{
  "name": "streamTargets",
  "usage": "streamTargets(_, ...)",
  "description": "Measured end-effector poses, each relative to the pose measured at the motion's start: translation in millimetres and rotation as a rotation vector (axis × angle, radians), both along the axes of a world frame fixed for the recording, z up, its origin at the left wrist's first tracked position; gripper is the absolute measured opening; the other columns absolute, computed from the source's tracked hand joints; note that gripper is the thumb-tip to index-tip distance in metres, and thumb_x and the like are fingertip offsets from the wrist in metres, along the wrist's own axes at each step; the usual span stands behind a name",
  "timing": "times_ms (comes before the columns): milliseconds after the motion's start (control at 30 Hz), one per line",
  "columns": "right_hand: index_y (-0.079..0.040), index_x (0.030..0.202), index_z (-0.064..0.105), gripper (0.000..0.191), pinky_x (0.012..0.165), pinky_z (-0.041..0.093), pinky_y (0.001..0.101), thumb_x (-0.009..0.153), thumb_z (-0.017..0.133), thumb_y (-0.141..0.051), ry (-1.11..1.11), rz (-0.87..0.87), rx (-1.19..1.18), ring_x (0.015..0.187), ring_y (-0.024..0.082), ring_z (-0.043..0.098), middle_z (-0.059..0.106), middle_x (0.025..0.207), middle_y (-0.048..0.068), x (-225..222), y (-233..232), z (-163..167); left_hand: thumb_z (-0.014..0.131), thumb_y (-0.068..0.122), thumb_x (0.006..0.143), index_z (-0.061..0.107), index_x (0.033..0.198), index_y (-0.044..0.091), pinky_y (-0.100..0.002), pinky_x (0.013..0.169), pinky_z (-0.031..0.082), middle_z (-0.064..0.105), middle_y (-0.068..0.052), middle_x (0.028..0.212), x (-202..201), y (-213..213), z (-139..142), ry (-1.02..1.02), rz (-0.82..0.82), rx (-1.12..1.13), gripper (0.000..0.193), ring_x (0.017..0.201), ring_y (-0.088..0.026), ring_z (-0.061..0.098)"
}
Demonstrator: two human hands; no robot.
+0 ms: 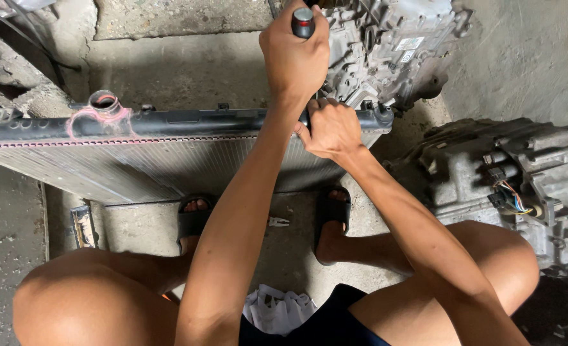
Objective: The person uses a socket wrench and a screwdriver to loosen and remove fasteners from the top tank of a car radiator. They work on multiple fasteners along the top edge, alternating between tools to detach components.
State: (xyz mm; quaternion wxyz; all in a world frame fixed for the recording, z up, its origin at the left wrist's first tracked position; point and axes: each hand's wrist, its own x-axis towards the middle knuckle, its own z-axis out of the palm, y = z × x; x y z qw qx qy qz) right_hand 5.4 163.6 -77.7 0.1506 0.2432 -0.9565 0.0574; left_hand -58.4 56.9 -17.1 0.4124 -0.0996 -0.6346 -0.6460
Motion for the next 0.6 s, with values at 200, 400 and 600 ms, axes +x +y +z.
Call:
streamTargets(200, 0.0, 0.101, 0.069, 0.055, 0.06, 0.052, 0.0532, 0.1, 0.053, -0.053, -0.103, -0.109, -0.023, 0.069, 0.042, 0.069, 0.069, 0.081, 0.023, 22, 3, 6, 0.067, 0.007, 0.091, 0.062, 0.076, 0.002, -0.035, 0.054, 0.046, 0.064, -0.008, 0.06, -14, -20, 5, -0.182, 0.002, 0.141, 0.017, 0.054, -0.012, 0.055)
streamTargets(400, 0.003, 0.099, 0.069, 0.062, 0.064, 0.054, 0.051, 0.098, 0.059, -0.058, -0.011, 0.02, -0.073, 0.076, 0.042, 0.068, 0.069, 0.081, 0.024, 11, 11, -2, 0.067, 0.011, 0.099, 0.063, 0.086, 0.0, -0.034, 0.056, 0.043, 0.061, -0.008, 0.066, 33, -16, 5, 0.02, -0.019, -0.009, 0.017, 0.056, -0.012, 0.053)
streamTargets(600, -0.001, 0.083, 0.073, 0.048, 0.067, 0.055, 0.05, 0.084, 0.07, -0.048, 0.0, 0.031, -0.029, 0.078, 0.04, 0.068, 0.07, 0.087, 0.023, 11, 12, -5, 0.068, 0.007, 0.102, 0.053, 0.077, 0.004, -0.03, 0.048, 0.033, 0.051, -0.004, 0.056, 71, -17, 21, 0.071, -0.065, 0.028, 0.029, 0.051, -0.01, 0.045)
